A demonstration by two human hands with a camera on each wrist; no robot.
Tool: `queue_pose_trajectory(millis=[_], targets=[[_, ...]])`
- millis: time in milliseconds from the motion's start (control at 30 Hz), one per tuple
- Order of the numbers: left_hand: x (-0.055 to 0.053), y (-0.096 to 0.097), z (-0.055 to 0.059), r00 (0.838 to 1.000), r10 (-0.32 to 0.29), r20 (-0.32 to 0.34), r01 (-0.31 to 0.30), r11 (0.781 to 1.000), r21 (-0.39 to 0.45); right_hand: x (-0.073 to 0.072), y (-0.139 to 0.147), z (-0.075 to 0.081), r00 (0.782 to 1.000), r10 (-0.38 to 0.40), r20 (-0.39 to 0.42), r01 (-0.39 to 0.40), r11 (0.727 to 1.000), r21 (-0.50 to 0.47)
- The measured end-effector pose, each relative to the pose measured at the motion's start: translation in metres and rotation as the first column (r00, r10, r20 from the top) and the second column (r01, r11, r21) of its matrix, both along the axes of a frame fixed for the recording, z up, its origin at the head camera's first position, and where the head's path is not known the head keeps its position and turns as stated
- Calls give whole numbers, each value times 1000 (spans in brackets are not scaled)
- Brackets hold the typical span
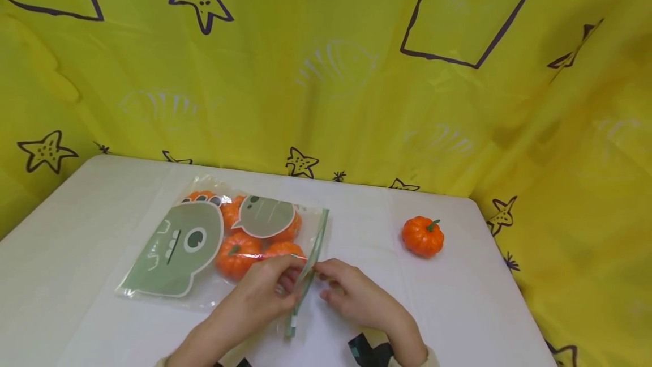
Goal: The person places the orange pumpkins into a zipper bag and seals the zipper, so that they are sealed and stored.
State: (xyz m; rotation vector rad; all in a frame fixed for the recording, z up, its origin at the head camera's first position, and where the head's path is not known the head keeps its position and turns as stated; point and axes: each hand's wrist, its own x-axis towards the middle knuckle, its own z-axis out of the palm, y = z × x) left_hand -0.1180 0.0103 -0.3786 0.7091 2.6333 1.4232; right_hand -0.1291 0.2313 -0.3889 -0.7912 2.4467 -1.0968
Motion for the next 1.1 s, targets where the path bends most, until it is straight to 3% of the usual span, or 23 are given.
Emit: queue_pose_trajectory(millis=[133, 367, 500, 600, 700, 833, 933, 1100], targets=[[-1, 0, 0, 1000, -14, 17, 14, 1000, 13, -1, 1, 1, 1000, -7, 4, 7, 1000, 30], [0, -1, 1, 1000, -23, 10, 22, 999, 37, -1, 0, 1, 993, 33, -117, -26, 998, 59], [-1, -2, 1, 1000, -14, -6, 14, 1000, 22, -2, -2, 1, 991, 46, -126, -32, 993, 113], [-1, -2, 1, 1000, -14, -5, 14, 1000, 15, -4, 2, 3, 997, -5, -81, 15, 992, 125], [-2, -1, 1, 1000, -13, -5, 13, 1000, 9, -7, 12, 6, 991, -119, -64, 125, 986, 112], [-2, 1, 0, 1000, -7, 6, 7, 1000, -3, -12, 29, 8, 940, -320, -119, 331, 940, 86], [-1, 2, -1, 1000, -6, 23, 6, 1000, -1, -13, 40, 11, 876, -437, -203, 457, 887, 62], [1, 3, 0, 999, -15, 48, 15, 1000, 7, -11, 55, 16, 764, -548, -340, 598, 800, 55]])
